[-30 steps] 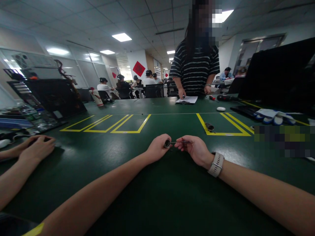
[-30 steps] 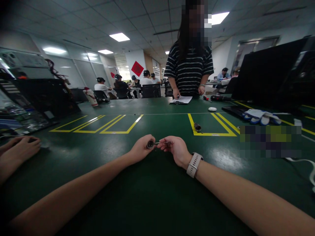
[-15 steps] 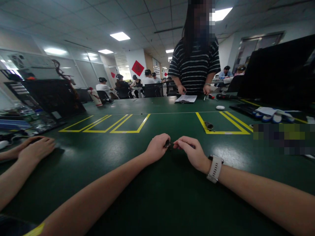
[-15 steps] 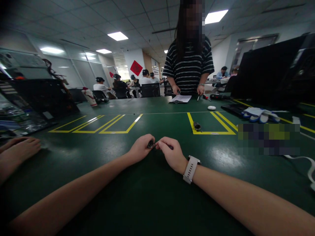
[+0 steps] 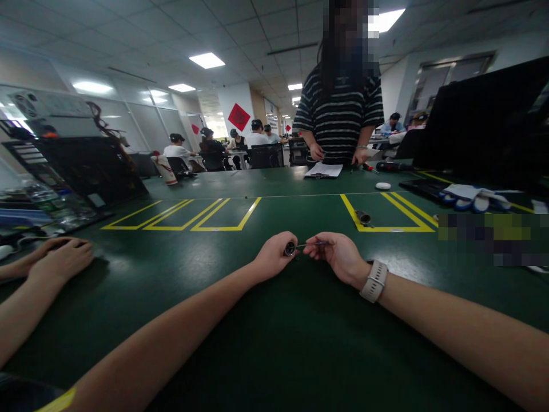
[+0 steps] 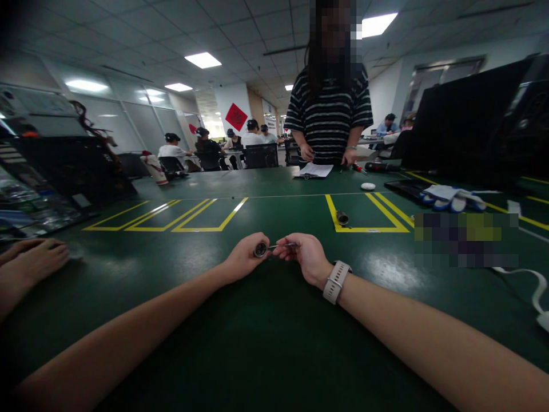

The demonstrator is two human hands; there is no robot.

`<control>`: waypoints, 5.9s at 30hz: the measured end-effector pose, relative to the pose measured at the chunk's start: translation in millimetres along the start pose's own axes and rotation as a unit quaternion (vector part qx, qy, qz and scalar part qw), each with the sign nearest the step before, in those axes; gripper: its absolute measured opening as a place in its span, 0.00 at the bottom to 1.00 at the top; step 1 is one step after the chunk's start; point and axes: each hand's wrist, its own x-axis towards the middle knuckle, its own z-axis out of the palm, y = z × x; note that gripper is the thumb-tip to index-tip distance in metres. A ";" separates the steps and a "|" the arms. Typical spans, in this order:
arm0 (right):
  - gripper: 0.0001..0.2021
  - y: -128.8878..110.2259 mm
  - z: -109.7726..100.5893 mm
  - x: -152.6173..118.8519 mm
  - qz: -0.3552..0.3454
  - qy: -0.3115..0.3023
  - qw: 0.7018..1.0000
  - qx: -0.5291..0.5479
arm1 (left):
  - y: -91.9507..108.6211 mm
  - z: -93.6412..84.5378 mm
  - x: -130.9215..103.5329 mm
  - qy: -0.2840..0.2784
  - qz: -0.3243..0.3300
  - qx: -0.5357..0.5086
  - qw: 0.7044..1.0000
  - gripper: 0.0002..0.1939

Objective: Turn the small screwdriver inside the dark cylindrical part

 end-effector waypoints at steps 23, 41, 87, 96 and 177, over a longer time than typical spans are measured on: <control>0.09 -0.3 -0.1 -0.5 -0.010 -0.005 1.000 0.006 | -0.7 1.5 0.4 0.025 0.010 0.010 1.000 0.01; 0.09 1.0 2.7 -4.0 -0.034 0.000 0.999 -0.006 | -0.7 2.3 -0.1 0.027 0.017 0.048 0.998 0.02; 0.09 2.1 0.7 -4.4 -0.100 0.088 0.990 -0.055 | -2.2 2.7 2.7 0.007 -0.065 0.081 0.995 0.03; 0.09 6.0 -3.0 -2.1 -0.110 0.087 0.985 -0.100 | -6.0 6.1 1.3 0.040 -0.104 0.031 0.993 0.07; 0.06 0.1 8.8 -19.0 -0.104 -0.070 0.990 -0.063 | -5.9 5.1 3.8 0.044 -0.047 -0.168 0.984 0.08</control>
